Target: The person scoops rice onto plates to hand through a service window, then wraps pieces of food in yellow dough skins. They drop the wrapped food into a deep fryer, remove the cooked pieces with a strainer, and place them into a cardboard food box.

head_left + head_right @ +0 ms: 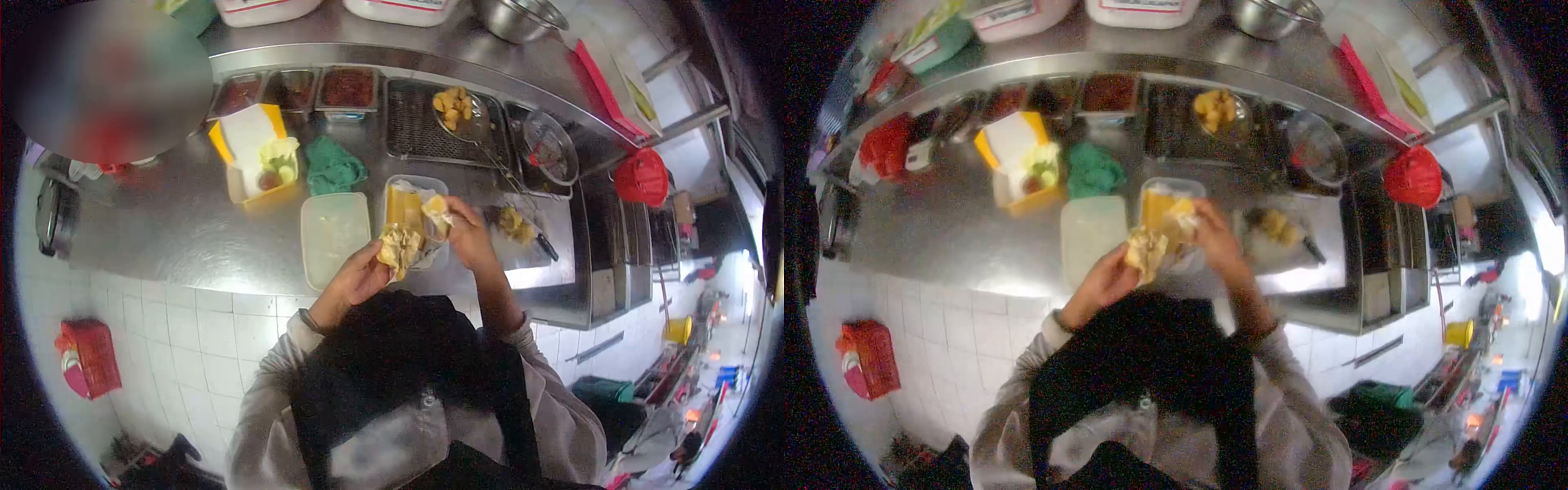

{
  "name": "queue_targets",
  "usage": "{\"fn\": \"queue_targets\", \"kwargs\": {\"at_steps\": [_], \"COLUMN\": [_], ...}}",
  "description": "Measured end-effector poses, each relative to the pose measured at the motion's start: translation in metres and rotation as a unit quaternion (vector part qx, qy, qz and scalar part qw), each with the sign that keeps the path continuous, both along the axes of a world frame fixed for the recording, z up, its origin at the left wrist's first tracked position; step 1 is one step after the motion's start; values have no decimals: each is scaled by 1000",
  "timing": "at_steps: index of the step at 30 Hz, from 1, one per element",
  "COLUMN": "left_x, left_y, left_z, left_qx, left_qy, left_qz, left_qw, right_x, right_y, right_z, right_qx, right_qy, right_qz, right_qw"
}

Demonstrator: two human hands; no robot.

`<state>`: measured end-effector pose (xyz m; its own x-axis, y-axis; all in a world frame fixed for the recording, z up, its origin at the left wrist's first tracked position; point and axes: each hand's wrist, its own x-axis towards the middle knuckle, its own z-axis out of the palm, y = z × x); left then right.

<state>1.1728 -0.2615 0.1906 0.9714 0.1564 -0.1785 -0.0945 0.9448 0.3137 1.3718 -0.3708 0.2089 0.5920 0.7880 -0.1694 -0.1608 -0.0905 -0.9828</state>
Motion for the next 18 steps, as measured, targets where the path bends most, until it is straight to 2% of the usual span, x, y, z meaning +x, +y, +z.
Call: {"fn": "queue_targets", "kwargs": {"at_steps": [1,3,5,7,9,10,11,12,13,14,16,18], "left_x": [2,11,23,31,36,37,40,47,51,54,58,61], "left_y": [-3,-11,-19,-27,-33,-32,-32,-44,-56,-67,-73,-77], "left_z": [6,6,0,6,7,3,-2,-36,-69,-99,-88,-60], "left_qx": [96,185,219,249,262,496,699,677,674,573,466,685], "left_qy": [-11,-27,-69,-62,-43,0,34,-5,-12,-5,0,-151], "left_qz": [10,7,14,9,-9,-64,-110,-60,-68,-93,-127,-155], "left_qw": [995,982,973,966,964,866,706,734,736,814,875,696], "right_x": [-6,-19,-24,-27,-30,-34,-36,-35,-33,-33,-32,-31], "right_y": [-3,-11,-20,-38,-42,-43,-46,-51,-59,-67,-83,-101], "right_z": [12,44,54,54,49,47,45,39,38,36,31,24], "right_qx": [-3,42,55,-23,-40,-91,-140,-125,-133,-129,-127,-106], "right_qy": [-1,1,-10,-218,-236,-318,-397,-451,-449,-459,-467,-515], "right_qz": [-12,70,82,82,88,85,84,66,59,53,37,-6], "right_qw": [1000,997,995,972,967,940,903,881,882,877,874,851]}}
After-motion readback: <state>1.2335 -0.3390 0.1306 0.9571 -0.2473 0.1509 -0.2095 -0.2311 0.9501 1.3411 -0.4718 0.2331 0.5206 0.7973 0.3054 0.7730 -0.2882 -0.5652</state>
